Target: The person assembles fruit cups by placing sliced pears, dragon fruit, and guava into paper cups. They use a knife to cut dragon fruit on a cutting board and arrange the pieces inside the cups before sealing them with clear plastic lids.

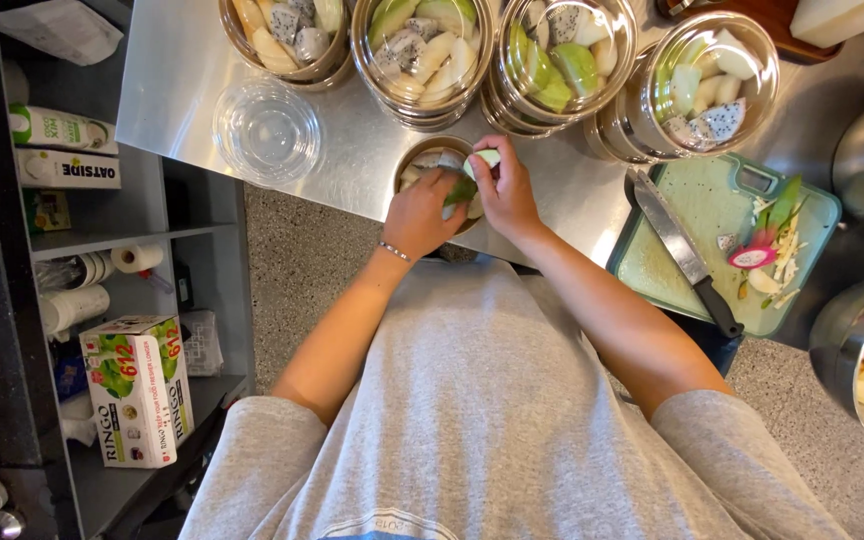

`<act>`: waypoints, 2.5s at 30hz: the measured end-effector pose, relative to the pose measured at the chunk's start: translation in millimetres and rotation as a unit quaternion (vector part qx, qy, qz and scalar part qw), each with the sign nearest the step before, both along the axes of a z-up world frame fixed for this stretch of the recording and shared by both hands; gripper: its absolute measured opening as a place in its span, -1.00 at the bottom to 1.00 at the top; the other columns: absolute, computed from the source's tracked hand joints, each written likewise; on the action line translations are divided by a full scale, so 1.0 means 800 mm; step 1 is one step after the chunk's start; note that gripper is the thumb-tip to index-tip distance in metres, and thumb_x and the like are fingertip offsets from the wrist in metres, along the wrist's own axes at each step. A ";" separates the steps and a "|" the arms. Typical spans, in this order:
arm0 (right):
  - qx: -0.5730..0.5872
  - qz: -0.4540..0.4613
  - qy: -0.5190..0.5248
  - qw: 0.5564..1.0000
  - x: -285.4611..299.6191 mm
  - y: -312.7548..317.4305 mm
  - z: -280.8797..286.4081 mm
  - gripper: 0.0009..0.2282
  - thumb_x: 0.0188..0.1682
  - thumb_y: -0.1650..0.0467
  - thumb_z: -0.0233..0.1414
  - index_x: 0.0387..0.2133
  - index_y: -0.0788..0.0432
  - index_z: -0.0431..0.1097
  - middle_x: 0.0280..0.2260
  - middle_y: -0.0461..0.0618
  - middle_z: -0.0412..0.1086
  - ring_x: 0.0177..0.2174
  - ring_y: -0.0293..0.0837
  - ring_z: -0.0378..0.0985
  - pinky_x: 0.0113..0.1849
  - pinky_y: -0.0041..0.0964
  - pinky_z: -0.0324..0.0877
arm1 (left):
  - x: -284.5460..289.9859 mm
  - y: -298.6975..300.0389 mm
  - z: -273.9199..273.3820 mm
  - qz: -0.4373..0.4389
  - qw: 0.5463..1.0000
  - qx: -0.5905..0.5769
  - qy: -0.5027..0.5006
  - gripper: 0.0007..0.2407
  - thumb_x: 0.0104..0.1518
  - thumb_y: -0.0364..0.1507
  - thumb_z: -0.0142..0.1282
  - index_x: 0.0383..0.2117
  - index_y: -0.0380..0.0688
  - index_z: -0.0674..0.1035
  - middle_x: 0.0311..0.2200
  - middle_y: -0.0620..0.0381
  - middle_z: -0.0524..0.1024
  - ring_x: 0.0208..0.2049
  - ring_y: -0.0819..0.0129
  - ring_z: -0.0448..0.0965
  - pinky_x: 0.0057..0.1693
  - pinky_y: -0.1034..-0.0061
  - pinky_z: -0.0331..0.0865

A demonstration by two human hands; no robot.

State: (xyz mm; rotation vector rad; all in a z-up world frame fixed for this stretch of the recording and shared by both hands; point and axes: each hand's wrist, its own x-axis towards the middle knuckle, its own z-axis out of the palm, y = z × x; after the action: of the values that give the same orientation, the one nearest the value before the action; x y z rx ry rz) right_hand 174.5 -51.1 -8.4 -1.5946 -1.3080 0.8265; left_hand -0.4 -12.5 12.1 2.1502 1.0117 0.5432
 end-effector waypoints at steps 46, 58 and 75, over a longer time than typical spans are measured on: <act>-0.099 0.429 -0.349 0.827 0.003 0.013 0.084 -0.86 -0.03 0.31 0.11 -0.26 0.03 0.51 -0.28 -0.08 0.54 -0.34 0.06 0.60 -0.38 -0.03 0.44 | -0.070 -0.019 0.026 0.036 0.992 -0.022 -0.116 -0.72 -0.01 -0.35 0.36 -0.21 -0.12 0.59 -0.32 0.06 0.65 -0.29 0.19 0.69 -0.12 0.40 0.53; -0.104 0.189 -0.060 0.975 0.019 0.008 0.066 -0.73 0.13 0.22 -0.05 -0.21 0.10 0.54 -0.36 -0.06 0.54 -0.43 -0.23 0.55 -0.41 -0.35 0.40 | -0.069 -0.011 0.015 0.041 0.998 0.005 -0.051 -0.78 0.02 -0.36 0.32 -0.22 -0.08 0.67 -0.27 0.13 0.66 -0.25 0.17 0.59 -0.08 0.26 0.34; 0.032 0.131 -0.326 0.936 0.007 0.019 0.077 -0.65 -0.10 0.50 0.20 -0.01 0.13 0.40 -0.14 0.08 0.46 -0.08 0.14 0.49 -0.05 -0.07 0.39 | -0.014 0.055 -0.024 0.041 0.981 0.181 0.061 -0.76 -0.11 -0.41 0.34 -0.28 -0.02 0.62 -0.25 0.14 0.48 -0.17 0.18 0.50 -0.06 0.29 0.29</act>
State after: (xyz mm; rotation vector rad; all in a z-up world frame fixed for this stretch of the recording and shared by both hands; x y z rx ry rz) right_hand 179.9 -35.5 53.6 -1.7351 -2.0268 0.3966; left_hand -11.6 31.2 -6.8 2.4951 1.1432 0.6853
